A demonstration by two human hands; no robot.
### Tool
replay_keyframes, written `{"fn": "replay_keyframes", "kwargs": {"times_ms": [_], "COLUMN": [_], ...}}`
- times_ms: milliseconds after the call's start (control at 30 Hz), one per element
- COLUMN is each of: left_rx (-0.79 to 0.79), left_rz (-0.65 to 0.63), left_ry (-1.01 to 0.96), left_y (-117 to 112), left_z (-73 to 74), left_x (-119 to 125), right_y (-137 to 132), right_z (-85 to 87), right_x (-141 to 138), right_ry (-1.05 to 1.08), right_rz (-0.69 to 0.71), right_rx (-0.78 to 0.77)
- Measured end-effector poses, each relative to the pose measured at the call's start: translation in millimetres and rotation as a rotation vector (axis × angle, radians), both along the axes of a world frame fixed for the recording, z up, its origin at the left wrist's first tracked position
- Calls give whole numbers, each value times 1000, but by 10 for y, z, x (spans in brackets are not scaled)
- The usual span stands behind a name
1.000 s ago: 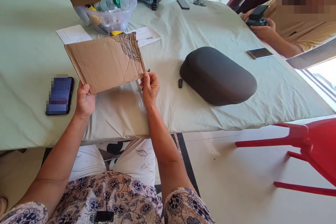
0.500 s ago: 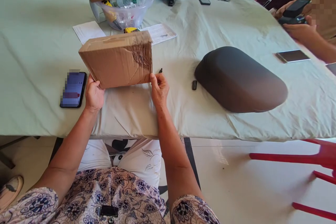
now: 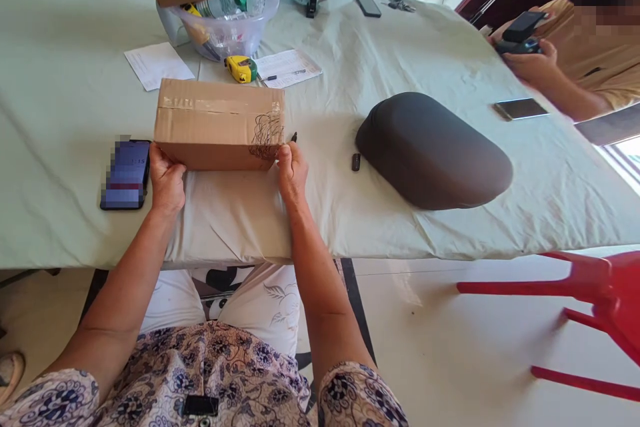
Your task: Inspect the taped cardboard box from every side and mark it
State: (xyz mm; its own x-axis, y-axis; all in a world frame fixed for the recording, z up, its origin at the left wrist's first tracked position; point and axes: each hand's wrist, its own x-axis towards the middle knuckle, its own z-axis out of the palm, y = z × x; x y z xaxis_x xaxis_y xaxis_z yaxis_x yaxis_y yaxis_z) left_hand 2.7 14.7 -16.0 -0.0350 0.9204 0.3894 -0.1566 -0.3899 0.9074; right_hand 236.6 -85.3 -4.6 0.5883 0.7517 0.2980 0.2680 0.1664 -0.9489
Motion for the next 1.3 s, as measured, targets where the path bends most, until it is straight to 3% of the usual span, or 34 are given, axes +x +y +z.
{"fn": "replay_keyframes", "kwargs": {"times_ms": [300,433,533,733,900,1300], "left_rx": [22,20,27,66,135,116], "left_rz": [13,-70,-58,53,27,129], "left_ry": [-12,8,23,15,88,157], "left_y": [-28,-114,-154,-178,-273,-283], "left_z": [39,90,112,139,217,141], "left_x": [2,29,19,-32,30,111], "right_y": [-8,-25,-54,-32,37,27], "right_z": [68,106,119,-7,-130,-64], "right_x": [-60,-80,-109,-210,-321,-452], "right_ry": [105,1,-102,-79,-77,-48], "right_rz": [-40,-119,-170,-69,-114,-83], "right_rx": [2,33,76,134,94,72]}}
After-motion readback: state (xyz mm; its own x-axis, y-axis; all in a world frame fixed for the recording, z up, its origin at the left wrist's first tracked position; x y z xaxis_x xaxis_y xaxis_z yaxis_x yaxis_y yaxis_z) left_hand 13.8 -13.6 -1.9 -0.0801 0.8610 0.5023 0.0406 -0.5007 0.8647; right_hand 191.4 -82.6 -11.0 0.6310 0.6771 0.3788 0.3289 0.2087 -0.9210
